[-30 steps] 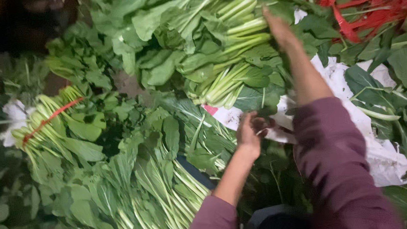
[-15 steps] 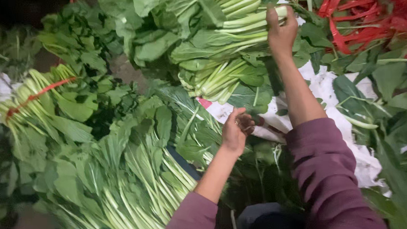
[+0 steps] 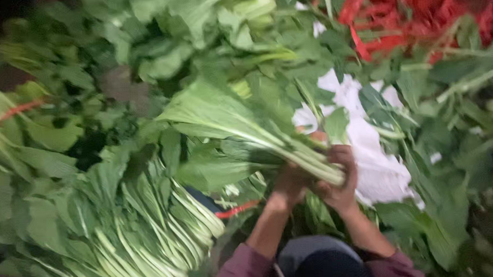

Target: The person gathers leafy green vegetables, aligns them into bunches, and secures them with red rubber bands. The person repeatedly picks up vegetables, arranges them, and ties them into bundles.

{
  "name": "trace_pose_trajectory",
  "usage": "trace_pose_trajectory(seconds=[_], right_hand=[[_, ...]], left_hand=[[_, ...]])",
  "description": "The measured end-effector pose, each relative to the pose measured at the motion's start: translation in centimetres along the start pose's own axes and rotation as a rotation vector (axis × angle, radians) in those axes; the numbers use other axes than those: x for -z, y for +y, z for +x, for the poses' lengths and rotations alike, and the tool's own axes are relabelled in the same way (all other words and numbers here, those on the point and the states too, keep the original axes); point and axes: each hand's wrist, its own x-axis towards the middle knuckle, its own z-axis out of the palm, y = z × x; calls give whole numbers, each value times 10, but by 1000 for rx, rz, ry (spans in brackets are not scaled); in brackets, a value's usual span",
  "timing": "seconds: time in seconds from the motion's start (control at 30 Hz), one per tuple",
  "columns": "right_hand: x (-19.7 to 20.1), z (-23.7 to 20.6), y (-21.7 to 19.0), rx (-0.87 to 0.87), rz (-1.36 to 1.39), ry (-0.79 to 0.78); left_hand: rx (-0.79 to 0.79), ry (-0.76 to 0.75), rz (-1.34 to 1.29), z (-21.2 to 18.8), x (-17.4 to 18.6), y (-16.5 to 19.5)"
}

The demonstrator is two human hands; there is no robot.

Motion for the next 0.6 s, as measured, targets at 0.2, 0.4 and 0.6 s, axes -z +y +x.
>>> trace_pose_trajectory(seconds=[0.2, 0.4, 0.6], right_hand=[[34, -4, 6, -913, -332, -522], [-40, 112, 92, -437, -318, -397], [-124, 213, 156, 74, -544, -611]], left_hand=[[116, 321, -680, -51, 69, -38], [49, 168, -823, -61, 91, -52], [64, 104, -786, -56, 97, -15]])
